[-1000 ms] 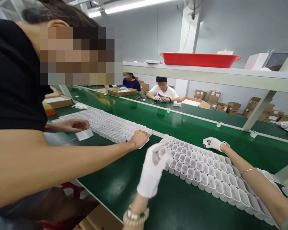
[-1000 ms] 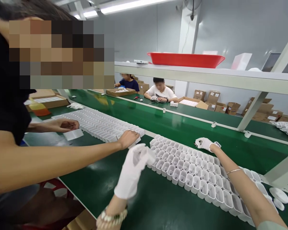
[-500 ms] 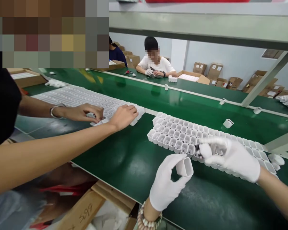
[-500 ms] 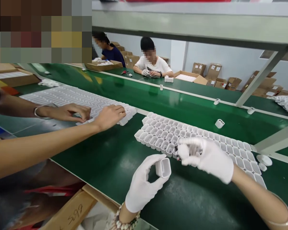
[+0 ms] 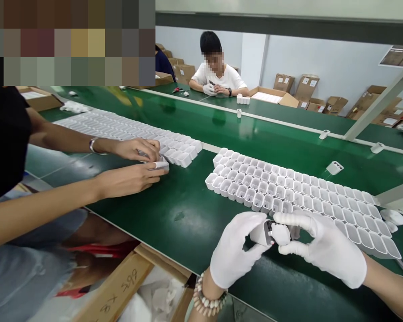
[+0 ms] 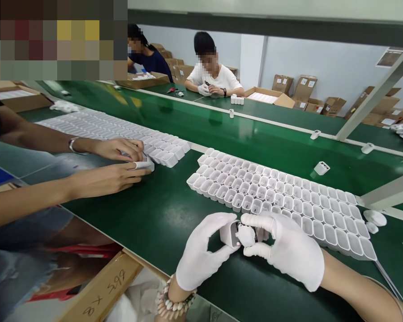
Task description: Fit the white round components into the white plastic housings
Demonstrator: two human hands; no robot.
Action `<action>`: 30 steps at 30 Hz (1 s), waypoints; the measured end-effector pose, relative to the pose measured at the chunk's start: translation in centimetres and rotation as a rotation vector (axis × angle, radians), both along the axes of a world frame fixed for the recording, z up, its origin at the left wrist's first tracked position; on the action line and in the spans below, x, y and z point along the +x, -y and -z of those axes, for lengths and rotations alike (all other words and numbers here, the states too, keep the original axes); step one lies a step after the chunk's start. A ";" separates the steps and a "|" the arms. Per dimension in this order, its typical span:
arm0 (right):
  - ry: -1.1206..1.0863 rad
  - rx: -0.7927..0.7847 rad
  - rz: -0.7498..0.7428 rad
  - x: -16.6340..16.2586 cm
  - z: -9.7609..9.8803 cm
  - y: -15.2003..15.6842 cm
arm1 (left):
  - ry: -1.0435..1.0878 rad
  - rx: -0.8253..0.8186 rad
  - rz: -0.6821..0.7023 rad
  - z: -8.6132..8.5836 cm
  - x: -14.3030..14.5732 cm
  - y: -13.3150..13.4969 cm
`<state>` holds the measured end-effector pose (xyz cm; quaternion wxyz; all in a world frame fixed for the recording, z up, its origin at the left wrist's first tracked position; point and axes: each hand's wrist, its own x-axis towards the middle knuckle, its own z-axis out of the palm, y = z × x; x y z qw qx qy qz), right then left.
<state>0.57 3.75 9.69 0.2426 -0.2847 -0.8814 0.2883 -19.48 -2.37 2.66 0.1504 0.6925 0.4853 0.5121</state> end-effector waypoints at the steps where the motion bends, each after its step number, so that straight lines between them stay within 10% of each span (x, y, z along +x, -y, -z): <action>1: 0.003 0.013 -0.007 0.0 0.0 0.1 | -0.008 0.006 0.001 0.1 0.0 0.0; 30: 0.269 -0.037 0.083 -1.5 -1.1 1.0 | -0.020 0.038 0.050 0.0 -0.1 -0.1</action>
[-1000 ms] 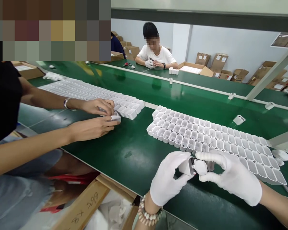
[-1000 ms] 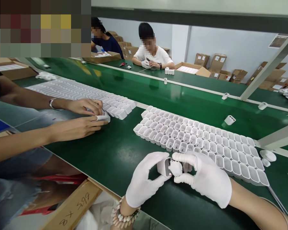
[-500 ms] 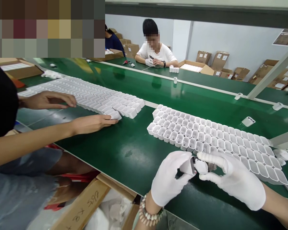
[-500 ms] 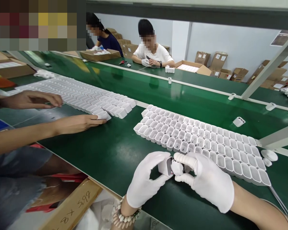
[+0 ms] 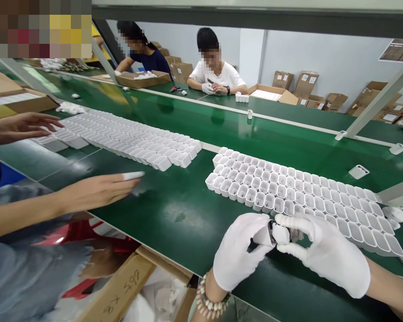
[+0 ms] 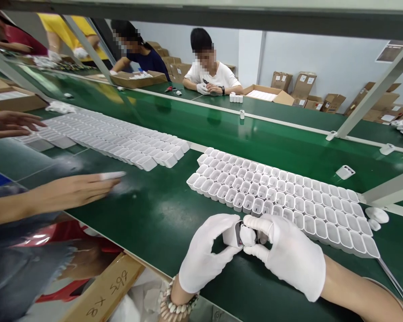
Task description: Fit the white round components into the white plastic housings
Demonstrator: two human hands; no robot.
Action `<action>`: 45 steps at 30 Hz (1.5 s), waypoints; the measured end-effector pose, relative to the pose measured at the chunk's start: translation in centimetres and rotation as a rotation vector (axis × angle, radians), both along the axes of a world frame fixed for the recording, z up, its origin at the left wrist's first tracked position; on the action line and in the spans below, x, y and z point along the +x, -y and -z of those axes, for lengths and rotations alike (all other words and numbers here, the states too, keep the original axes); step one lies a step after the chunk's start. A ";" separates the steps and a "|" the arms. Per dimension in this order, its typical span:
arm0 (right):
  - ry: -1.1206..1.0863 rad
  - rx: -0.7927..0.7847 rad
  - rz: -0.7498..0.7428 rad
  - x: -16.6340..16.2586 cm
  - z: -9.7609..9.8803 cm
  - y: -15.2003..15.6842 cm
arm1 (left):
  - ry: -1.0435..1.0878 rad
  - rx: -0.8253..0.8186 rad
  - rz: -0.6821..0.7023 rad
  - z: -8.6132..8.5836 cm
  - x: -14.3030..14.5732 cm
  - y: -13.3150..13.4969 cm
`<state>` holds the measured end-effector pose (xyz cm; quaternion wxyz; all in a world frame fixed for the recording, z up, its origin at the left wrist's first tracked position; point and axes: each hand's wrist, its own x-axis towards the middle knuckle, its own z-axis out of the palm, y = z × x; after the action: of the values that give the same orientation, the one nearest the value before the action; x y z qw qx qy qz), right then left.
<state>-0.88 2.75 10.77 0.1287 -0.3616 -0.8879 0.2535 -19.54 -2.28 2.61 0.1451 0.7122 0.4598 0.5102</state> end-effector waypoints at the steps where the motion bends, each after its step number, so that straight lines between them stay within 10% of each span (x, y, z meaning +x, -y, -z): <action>1: 0.003 -0.010 0.001 0.0 0.0 0.0 | -0.004 -0.001 0.003 0.0 0.0 0.0; 11: 0.041 -0.064 -0.159 -0.5 0.9 -1.2 | 0.022 0.032 0.002 0.2 0.2 0.1; 25: -0.195 0.248 -0.113 -0.7 2.9 0.6 | 0.117 -0.066 -0.111 1.2 0.5 0.5; 38: -0.124 -0.169 -0.102 -1.0 2.5 0.3 | -0.272 0.146 -0.059 1.8 0.8 0.2; 45: -0.107 -0.320 -0.167 -0.9 2.6 0.1 | -0.296 -0.035 0.017 0.0 1.3 0.6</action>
<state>-1.78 2.69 8.17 0.0950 -0.2883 -0.8552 0.4202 -18.24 -2.87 2.61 0.0928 0.7808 0.4789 0.3903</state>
